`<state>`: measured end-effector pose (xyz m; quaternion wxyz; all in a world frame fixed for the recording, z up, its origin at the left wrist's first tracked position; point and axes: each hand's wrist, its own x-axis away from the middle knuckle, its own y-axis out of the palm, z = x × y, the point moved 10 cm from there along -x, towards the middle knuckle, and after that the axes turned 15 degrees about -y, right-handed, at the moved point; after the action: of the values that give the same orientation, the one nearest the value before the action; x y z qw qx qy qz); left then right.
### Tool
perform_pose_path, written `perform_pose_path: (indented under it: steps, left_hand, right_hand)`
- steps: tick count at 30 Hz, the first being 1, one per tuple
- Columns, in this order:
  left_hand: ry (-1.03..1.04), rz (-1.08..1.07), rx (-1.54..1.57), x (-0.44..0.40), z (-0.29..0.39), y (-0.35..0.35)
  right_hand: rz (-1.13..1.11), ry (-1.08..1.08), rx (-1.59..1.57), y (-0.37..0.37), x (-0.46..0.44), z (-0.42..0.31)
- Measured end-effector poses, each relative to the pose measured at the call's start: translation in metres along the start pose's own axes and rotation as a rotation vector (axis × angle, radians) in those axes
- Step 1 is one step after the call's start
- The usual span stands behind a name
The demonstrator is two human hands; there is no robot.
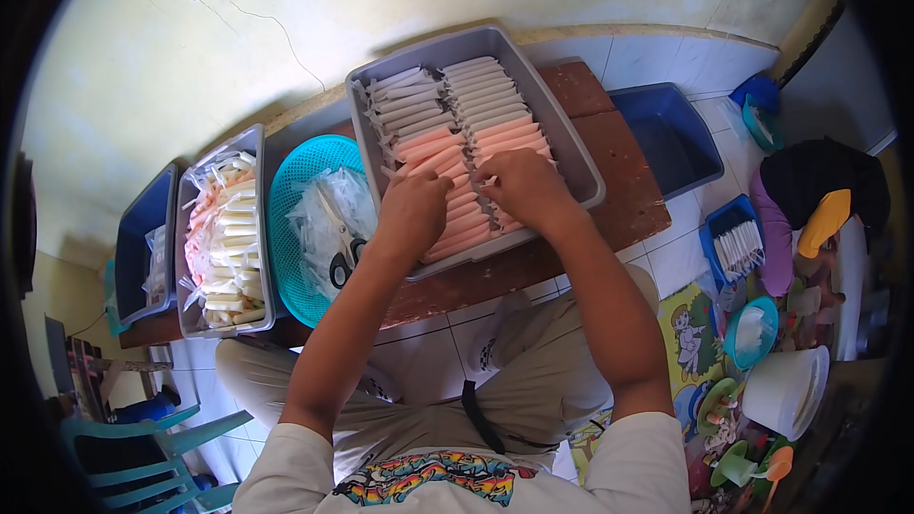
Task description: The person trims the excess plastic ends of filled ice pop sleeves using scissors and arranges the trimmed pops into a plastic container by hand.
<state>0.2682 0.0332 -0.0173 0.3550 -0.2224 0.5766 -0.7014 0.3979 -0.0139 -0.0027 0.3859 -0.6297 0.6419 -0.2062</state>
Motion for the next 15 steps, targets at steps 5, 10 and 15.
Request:
perform_pose_path:
  steps: [5,10,15]
  left_hand:
    - [-0.002,-0.114,-0.156,0.012,-0.004,0.007]
    - [-0.005,-0.163,-0.255,0.021,-0.001,0.012]
    - [-0.007,-0.199,-0.276,0.022,0.000,0.012]
  right_hand:
    - [-0.190,-0.032,0.159,0.031,-0.009,-0.005]
    - [-0.316,-0.022,0.260,0.050,-0.012,-0.009]
    - [-0.445,0.053,0.261,0.061,-0.008,0.000]
